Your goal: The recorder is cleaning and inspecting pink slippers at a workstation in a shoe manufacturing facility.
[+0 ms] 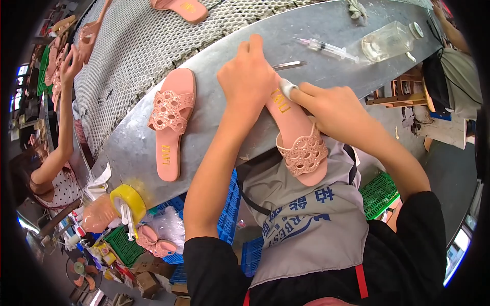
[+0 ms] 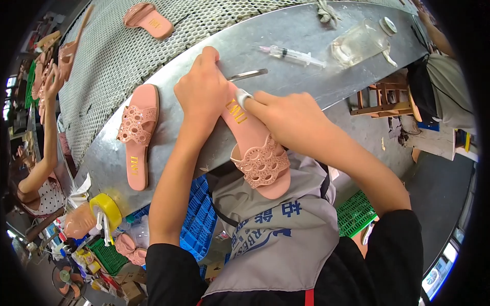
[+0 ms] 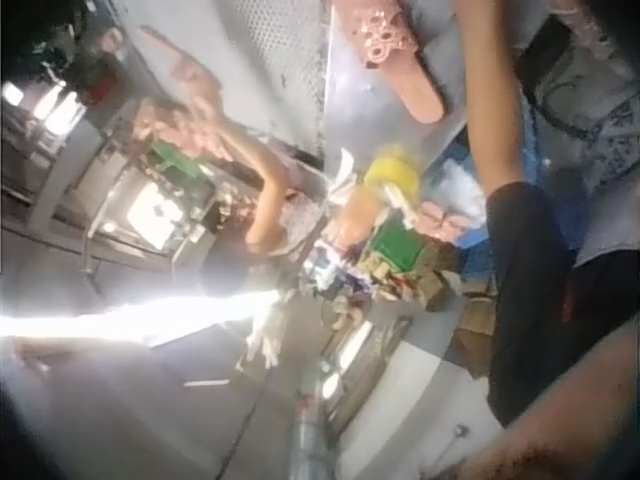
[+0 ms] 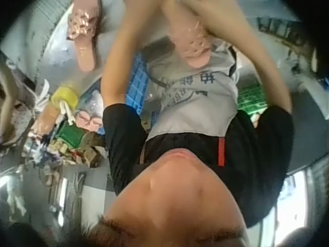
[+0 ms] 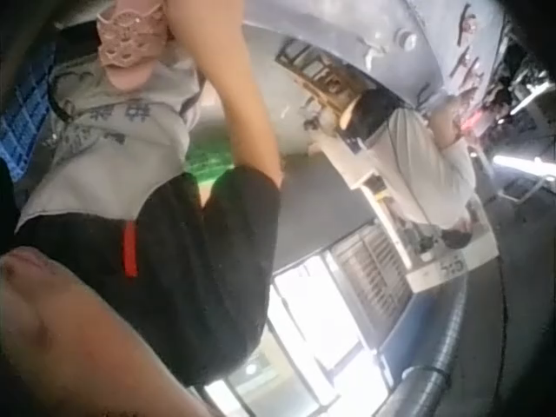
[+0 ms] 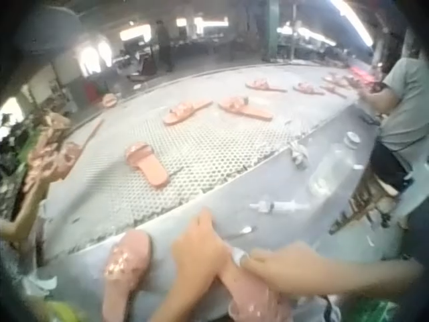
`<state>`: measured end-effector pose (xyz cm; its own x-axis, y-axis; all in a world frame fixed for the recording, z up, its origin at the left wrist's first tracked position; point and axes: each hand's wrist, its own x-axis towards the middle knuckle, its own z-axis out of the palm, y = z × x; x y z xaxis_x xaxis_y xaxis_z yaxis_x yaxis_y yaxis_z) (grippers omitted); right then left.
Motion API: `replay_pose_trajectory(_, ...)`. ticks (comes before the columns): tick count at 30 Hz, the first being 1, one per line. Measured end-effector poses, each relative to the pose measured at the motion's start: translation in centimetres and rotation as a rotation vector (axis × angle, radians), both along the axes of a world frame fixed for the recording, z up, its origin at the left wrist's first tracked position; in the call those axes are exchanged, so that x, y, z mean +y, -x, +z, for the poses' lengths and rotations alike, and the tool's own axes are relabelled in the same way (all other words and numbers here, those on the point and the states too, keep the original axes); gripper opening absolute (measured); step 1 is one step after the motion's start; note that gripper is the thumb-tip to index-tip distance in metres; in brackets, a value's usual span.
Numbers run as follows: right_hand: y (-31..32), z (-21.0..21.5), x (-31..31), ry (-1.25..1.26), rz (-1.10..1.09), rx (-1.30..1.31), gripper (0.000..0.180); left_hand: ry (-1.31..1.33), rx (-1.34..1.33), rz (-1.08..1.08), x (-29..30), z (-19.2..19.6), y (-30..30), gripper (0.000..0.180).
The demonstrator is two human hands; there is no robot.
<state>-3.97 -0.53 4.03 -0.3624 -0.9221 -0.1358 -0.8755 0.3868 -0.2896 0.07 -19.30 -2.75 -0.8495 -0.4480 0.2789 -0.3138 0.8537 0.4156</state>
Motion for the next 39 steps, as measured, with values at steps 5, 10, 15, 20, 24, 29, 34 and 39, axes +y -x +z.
replay_pose_trajectory(5, -0.4, -0.3, 0.3, -0.005, -0.026, -0.026, 0.054, 0.003, -0.018, 0.024, -0.1, 0.0, 0.2, 0.014)
replay_pose_trajectory(10, -0.9, -0.7, 0.1, 0.041, -0.076, -0.040, 0.057, 0.029, -0.018, 0.026, -0.1, -0.3, -0.3, 0.013)
replay_pose_trajectory(15, -0.7, -0.6, -0.5, 0.016, -0.108, -0.068, 0.048, 0.025, -0.008, 0.005, 0.0, -0.2, 0.2, 0.014)
replay_pose_trajectory(20, 0.0, -0.8, -0.6, 0.033, -0.093, -0.097, 0.043, 0.037, -0.022, -0.010, 0.3, -0.3, 0.2, 0.014)
replay_pose_trajectory(24, -1.9, -0.7, 0.6, -0.026, -0.133, -0.098, 0.044, 0.066, 0.027, -0.014, -0.2, -0.7, -0.1, 0.017)
replay_pose_trajectory(29, -1.4, -0.8, 0.4, 0.090, -0.117, -0.116, 0.048, 0.086, 0.079, -0.064, 0.0, -0.5, -0.2, 0.022)
replay_pose_trajectory(34, -1.0, -1.1, -0.5, 0.049, -0.104, -0.033, 0.039, 0.107, 0.074, -0.034, -0.3, -0.9, 0.0, 0.021)
replay_pose_trajectory(39, -1.2, -0.8, 0.3, 0.019, -0.141, -0.054, 0.038, 0.079, 0.027, 0.004, -0.2, -0.3, 0.3, 0.015)
